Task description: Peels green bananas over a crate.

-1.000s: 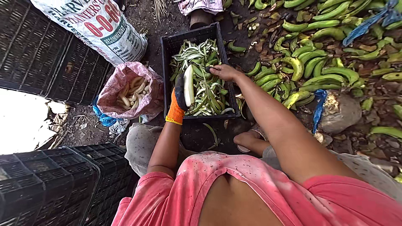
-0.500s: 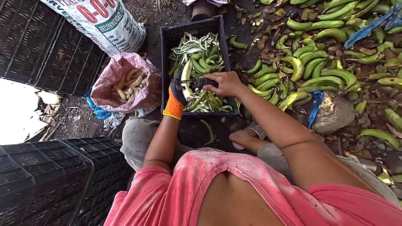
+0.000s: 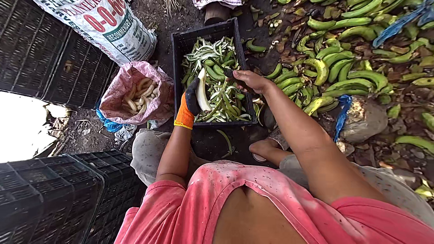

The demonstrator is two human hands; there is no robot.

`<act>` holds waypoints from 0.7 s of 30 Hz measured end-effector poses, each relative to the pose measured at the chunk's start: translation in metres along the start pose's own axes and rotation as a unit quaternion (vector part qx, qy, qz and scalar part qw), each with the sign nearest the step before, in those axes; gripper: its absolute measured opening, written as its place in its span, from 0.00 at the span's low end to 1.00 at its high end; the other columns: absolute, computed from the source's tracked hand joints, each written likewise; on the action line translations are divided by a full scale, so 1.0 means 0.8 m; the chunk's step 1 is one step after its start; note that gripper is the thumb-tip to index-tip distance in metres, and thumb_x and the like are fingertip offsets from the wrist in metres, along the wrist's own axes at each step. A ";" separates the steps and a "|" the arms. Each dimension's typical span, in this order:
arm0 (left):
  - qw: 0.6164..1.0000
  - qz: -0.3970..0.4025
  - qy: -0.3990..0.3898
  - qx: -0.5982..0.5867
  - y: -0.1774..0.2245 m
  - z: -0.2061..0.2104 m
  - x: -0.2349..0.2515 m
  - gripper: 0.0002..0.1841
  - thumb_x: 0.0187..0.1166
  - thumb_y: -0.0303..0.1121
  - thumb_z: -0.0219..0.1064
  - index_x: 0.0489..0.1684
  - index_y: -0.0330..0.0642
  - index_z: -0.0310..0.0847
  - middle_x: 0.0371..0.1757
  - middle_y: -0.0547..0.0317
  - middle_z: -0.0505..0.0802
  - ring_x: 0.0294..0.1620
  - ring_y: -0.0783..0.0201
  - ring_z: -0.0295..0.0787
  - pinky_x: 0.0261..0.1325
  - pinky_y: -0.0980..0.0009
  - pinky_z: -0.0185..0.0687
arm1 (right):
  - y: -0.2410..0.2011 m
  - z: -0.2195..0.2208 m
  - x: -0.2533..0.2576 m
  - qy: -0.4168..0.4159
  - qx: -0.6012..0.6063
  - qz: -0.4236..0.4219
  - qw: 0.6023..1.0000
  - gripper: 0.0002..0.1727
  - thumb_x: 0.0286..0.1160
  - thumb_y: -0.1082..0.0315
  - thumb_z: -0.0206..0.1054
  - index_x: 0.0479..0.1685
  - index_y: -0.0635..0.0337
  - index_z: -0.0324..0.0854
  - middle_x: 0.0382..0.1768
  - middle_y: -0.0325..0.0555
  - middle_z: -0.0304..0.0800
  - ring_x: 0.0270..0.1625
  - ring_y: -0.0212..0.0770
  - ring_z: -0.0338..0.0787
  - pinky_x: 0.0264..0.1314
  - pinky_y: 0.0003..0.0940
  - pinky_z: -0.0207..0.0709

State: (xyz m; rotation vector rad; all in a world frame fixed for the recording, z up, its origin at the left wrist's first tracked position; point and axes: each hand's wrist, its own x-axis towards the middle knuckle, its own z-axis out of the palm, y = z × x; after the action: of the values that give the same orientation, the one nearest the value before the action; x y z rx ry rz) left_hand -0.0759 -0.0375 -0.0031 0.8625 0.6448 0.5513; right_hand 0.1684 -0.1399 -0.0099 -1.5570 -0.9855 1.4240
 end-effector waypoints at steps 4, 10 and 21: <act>0.996 -0.012 0.010 -0.087 -0.003 -0.006 0.007 0.26 0.94 0.50 0.31 0.55 0.45 0.73 0.32 0.55 0.87 0.23 0.63 0.85 0.24 0.70 0.85 | -0.008 0.007 -0.017 -0.099 0.048 -0.035 0.993 0.29 0.97 0.51 0.33 0.60 0.54 0.81 0.18 0.29 0.70 0.15 0.23 0.68 0.17 0.17 0.65; 0.959 0.068 0.170 -0.216 -0.012 -0.011 0.023 0.16 0.90 0.42 0.42 0.43 0.45 0.73 0.31 0.54 0.87 0.31 0.58 0.88 0.38 0.59 0.88 | 0.007 0.057 -0.033 -0.021 -0.170 -0.157 0.973 0.22 0.90 0.55 0.55 0.64 0.62 0.84 0.36 0.43 0.84 0.34 0.34 0.80 0.40 0.37 0.76; 0.937 0.146 0.220 -0.227 -0.006 0.000 0.033 0.10 0.91 0.39 0.44 0.46 0.48 0.69 0.33 0.58 0.82 0.32 0.63 0.82 0.39 0.63 0.86 | 0.049 0.171 -0.022 0.141 -0.214 -0.101 0.961 0.30 0.94 0.44 0.47 0.60 0.64 0.79 0.31 0.58 0.87 0.38 0.61 0.91 0.44 0.65 0.80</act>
State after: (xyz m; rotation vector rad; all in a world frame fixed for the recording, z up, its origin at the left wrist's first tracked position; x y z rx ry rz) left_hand -0.0568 -0.0224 -0.0146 0.3941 0.7567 1.1358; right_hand 0.0320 -0.1645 -0.0475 -1.8426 -1.2895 0.8503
